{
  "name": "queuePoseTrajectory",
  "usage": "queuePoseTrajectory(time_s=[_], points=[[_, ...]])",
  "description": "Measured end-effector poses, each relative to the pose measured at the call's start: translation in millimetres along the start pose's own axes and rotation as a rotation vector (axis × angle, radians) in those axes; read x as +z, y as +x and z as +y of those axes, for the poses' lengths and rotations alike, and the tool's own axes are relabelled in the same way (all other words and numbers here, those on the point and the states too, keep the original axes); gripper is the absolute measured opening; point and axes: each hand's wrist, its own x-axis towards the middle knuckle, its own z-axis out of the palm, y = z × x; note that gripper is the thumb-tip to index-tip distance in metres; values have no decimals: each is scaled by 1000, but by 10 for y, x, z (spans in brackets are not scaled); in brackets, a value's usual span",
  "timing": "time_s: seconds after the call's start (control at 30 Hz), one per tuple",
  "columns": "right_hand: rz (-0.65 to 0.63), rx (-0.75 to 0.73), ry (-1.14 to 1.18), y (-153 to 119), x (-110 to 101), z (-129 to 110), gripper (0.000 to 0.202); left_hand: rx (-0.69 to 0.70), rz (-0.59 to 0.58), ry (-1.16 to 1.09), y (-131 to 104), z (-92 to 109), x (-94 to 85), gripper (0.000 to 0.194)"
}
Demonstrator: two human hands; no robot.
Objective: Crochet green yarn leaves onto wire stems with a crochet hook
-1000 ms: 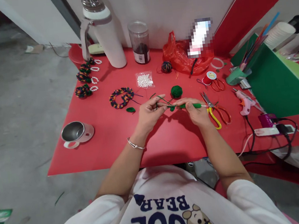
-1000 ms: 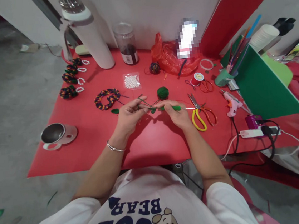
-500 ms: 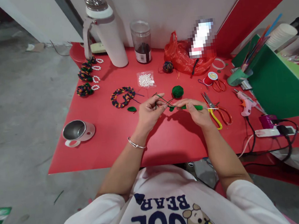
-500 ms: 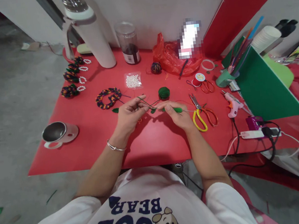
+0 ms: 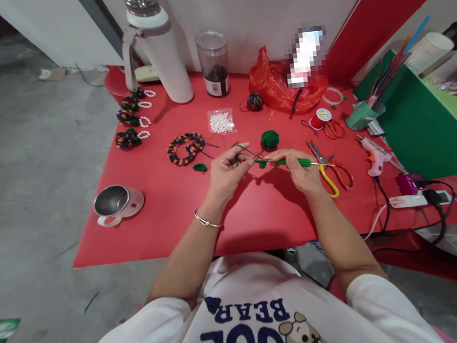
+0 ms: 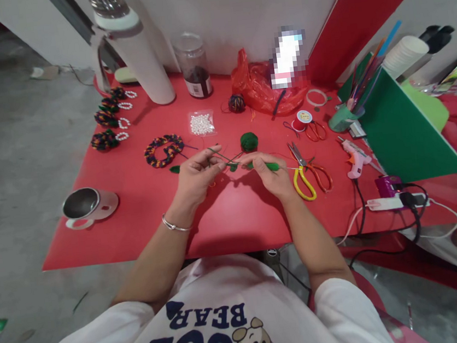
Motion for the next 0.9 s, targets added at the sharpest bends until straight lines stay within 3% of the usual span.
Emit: queuePoseTrajectory(time_s=[0.9], points=[[12, 48, 131, -20, 1, 142, 34, -25, -17, -23, -23, 46, 28, 49]])
